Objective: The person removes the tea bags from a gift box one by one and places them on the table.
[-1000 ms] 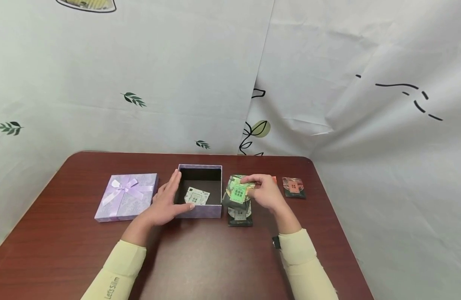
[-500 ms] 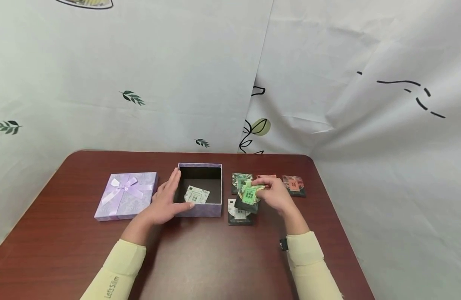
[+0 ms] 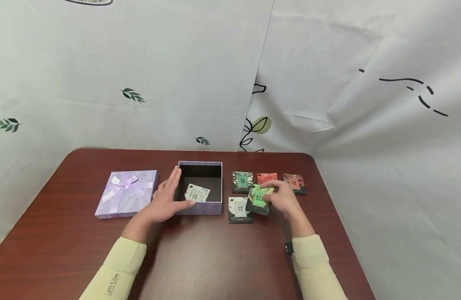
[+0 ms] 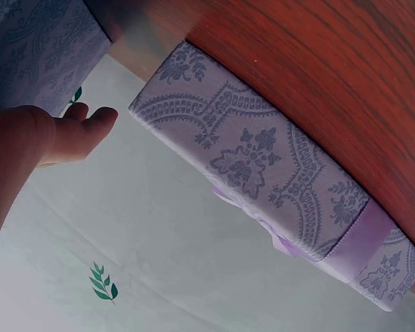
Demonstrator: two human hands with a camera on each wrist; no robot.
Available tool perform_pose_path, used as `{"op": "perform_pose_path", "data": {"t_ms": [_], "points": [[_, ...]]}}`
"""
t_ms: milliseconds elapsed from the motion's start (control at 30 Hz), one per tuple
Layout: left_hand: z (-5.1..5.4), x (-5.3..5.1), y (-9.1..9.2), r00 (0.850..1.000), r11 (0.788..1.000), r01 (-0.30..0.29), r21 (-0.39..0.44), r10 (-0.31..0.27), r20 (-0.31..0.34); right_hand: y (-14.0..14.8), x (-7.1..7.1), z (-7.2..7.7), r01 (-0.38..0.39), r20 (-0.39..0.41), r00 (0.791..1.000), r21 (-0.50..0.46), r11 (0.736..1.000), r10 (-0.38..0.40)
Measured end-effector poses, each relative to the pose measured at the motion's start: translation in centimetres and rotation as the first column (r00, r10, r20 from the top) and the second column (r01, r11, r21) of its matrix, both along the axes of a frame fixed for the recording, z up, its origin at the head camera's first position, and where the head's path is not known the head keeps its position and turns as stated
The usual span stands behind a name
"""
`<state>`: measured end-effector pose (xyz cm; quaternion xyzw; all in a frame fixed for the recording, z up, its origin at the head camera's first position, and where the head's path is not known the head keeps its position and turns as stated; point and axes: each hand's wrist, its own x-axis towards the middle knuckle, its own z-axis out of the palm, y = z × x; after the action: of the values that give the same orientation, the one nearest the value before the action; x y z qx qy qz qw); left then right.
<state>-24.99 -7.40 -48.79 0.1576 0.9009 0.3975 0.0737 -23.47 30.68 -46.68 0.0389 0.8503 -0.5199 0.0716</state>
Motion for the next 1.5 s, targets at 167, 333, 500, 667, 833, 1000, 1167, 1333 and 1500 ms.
{"op": "perform_pose_path", "data": {"t_ms": [167, 333, 500, 667, 833, 1000, 1167, 1333, 1500], "points": [[0.1, -0.1, 0.1, 1.000, 1.000, 0.001, -0.006, -0.001, -0.002, 0.8, 0.3, -0.3, 0.014, 0.009, 1.000, 0.054, 0.998, -0.015], [0.1, -0.1, 0.2, 1.000, 1.000, -0.008, -0.001, 0.008, 0.011, 1.6, 0.6, -0.8, 0.008, 0.051, 0.999, 0.076, 0.997, -0.012], [0.0, -0.1, 0.2, 1.000, 1.000, -0.015, 0.007, 0.015, 0.014, 2.0, 0.8, -1.1, -0.009, 0.078, 0.997, 0.092, 0.996, 0.002], [0.0, 0.0, 0.2, 1.000, 1.000, -0.009, 0.011, 0.009, 0.023, 2.2, 0.8, -1.8, -0.022, 0.112, 0.994, 0.132, 0.991, 0.007], [0.0, 0.0, 0.2, 1.000, 1.000, -0.006, 0.011, 0.006, 0.013, 2.3, 0.7, -2.2, -0.040, 0.125, 0.992, 0.161, 0.986, 0.020], [-0.1, -0.1, 0.1, 1.000, 1.000, -0.006, 0.007, 0.006, 0.003, 2.3, 0.4, -2.8, -0.050, 0.128, 0.992, 0.224, 0.973, 0.021], [-0.1, -0.1, 0.1, 1.000, 1.000, -0.003, 0.011, 0.003, 0.001, 2.3, 0.2, -3.2, -0.036, 0.146, 0.989, 0.298, 0.954, -0.009], [-0.2, -0.1, 0.1, 1.000, 1.000, -0.004, 0.013, 0.004, 0.000, 2.2, 0.3, -3.3, -0.030, 0.129, 0.991, 0.381, 0.924, -0.022], [-0.3, -0.2, 0.1, 1.000, 1.000, -0.003, 0.016, 0.003, 0.005, 2.1, 0.2, -3.4, -0.018, 0.107, 0.994, 0.445, 0.895, -0.033]]}}
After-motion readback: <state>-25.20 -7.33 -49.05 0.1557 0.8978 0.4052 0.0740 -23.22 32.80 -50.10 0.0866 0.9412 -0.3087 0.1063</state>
